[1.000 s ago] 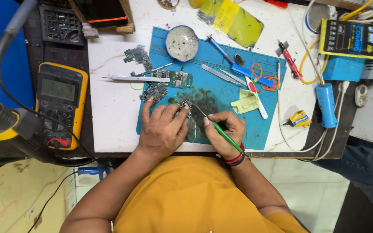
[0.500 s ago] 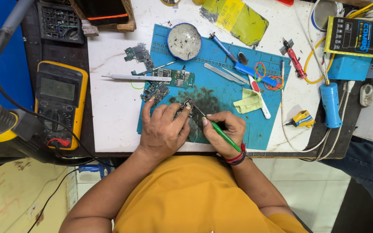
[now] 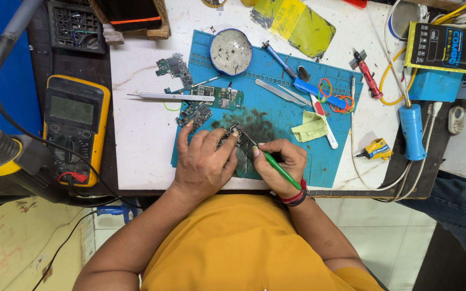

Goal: The person solders components on a disassembled phone motherboard at a repair bench, holding the board with one hand while applying a soldering iron and solder wire with the other. They reposition the board, use tweezers, and continue soldering different points on the board.

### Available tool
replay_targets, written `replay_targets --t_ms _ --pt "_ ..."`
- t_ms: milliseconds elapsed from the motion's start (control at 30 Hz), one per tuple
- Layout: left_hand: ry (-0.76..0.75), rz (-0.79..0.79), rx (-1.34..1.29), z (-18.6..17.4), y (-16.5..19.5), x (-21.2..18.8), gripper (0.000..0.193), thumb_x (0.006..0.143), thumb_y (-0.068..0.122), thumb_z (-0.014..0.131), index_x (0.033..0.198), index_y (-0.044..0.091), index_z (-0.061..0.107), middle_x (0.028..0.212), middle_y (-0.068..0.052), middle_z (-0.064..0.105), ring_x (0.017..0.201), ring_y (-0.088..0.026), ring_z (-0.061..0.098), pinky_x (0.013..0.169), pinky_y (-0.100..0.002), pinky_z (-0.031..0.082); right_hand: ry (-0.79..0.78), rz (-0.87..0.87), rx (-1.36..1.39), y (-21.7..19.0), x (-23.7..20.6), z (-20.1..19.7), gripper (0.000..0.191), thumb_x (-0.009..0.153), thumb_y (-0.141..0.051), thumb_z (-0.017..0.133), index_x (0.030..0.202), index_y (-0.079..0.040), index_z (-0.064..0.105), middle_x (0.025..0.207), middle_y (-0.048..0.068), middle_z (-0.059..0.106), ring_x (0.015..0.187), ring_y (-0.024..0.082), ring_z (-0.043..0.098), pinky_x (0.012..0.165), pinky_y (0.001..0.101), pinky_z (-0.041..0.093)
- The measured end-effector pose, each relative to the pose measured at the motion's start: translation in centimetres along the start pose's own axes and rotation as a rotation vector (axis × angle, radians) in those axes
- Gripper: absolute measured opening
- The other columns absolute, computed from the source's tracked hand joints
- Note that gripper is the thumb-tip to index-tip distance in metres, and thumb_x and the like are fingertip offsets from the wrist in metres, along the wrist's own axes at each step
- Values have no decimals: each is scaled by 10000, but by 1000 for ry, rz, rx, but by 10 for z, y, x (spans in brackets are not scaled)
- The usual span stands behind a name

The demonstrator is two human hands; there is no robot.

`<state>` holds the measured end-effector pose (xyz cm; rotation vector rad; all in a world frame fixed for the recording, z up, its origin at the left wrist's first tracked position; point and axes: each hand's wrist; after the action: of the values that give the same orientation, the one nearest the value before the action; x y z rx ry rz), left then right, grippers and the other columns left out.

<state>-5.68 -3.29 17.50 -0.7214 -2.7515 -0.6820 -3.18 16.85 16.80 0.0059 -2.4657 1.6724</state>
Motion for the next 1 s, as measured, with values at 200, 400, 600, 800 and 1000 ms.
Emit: replay_targets --t_ms 200,400,600,800,1000 --pt "3 -4 3 0 0 0 294 945 275 705 1195 135 768 1129 -47 662 1073 -219 590 1193 -491 234 8 2 2 1 -1 0 101 877 16 776 900 -6 680 732 28 675 633 47 598 571 218 454" --pt "3 -6 -1 0 1 0 293 940 275 705 1189 135 771 1126 -48 663 1068 -220 593 1186 -492 238 9 1 -5 0 -1 0 97 876 16 773 896 -8 681 728 27 678 629 45 597 571 218 454" --pt "6 -7 6 0 1 0 291 944 275 704 1193 138 770 1129 -46 664 1068 -218 593 1189 -489 235 10 -1 14 1 0 1 100 879 16 773 911 -6 680 742 29 689 641 46 607 579 218 463" --pt "-5 -6 4 0 1 -1 300 943 283 702 1197 138 767 1126 -45 659 1075 -219 593 1194 -493 230 7 -5 -5 1 0 1 106 872 23 782 908 -6 687 747 38 691 647 51 612 584 217 464" --pt "-6 -4 7 -1 1 -1 300 943 286 702 1197 140 767 1131 -47 659 1077 -222 592 1194 -492 229 12 -4 0 1 -1 1 106 872 25 782 912 -5 689 757 39 700 655 51 624 590 217 474"
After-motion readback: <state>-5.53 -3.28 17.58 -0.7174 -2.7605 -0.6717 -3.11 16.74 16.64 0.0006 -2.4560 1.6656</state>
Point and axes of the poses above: each hand's wrist, its own x-axis towards the middle knuckle, its own z-axis out of the palm, y = z × x
